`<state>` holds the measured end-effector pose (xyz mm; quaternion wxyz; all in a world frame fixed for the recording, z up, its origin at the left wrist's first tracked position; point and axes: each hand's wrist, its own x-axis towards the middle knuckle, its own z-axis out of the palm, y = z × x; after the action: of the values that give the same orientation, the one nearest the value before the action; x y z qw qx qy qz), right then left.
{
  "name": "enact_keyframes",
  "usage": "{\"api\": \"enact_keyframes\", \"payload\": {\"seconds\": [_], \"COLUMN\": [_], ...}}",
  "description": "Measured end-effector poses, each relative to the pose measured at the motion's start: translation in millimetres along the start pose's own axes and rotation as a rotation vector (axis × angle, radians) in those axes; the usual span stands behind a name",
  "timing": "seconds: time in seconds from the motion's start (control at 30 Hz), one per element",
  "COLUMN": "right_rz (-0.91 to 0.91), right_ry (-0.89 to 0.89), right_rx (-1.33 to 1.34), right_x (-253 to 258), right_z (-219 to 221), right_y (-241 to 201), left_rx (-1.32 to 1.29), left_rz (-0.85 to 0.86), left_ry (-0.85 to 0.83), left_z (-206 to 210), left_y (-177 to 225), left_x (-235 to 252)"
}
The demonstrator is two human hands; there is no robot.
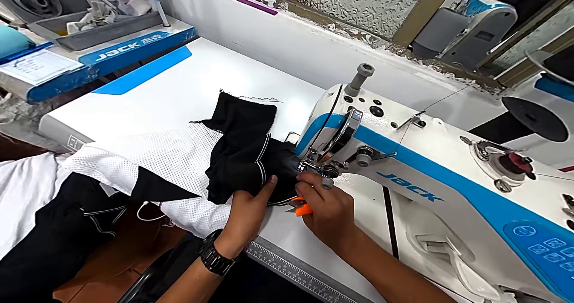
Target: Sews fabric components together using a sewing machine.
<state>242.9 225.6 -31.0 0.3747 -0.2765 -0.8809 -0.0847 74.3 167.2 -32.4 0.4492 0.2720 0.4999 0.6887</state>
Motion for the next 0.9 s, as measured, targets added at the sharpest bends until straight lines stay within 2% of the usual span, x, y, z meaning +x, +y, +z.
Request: {"api": "enact_keyframes", "payload": {"seconds": [0.37,0.5,0.6,0.67,0.8,0.9], "right_rz": [-0.140,-0.199,-0.161,-0.167,-0.231,-0.125], "right_ry": [-0.026,-0.113,-0.166,-0.183,-0.133,-0.056], "right_rx": [0.174,0.088,-0.014,-0.033,0.058,0.074], "right_x": [7,5,-14,-19,-14,-16], "right_z": [9,3,-7,-14,-16,-12], "right_y": [10,20,40,36,13,12], "left_rx": [0.173,0.141,0.063,0.033,0.017,-0.001], "left_rz": [-0.057,-0.020,0.018,0.001,-0.049,-0.057], "left_ry": [-0.029,0.005,0.051,0.064,0.082,0.064], "left_z": [4,1,-9,-9,-8,-9], "left_y": [1,1,6,7,8,7], "left_x": [3,2,6,7,8,8]}}
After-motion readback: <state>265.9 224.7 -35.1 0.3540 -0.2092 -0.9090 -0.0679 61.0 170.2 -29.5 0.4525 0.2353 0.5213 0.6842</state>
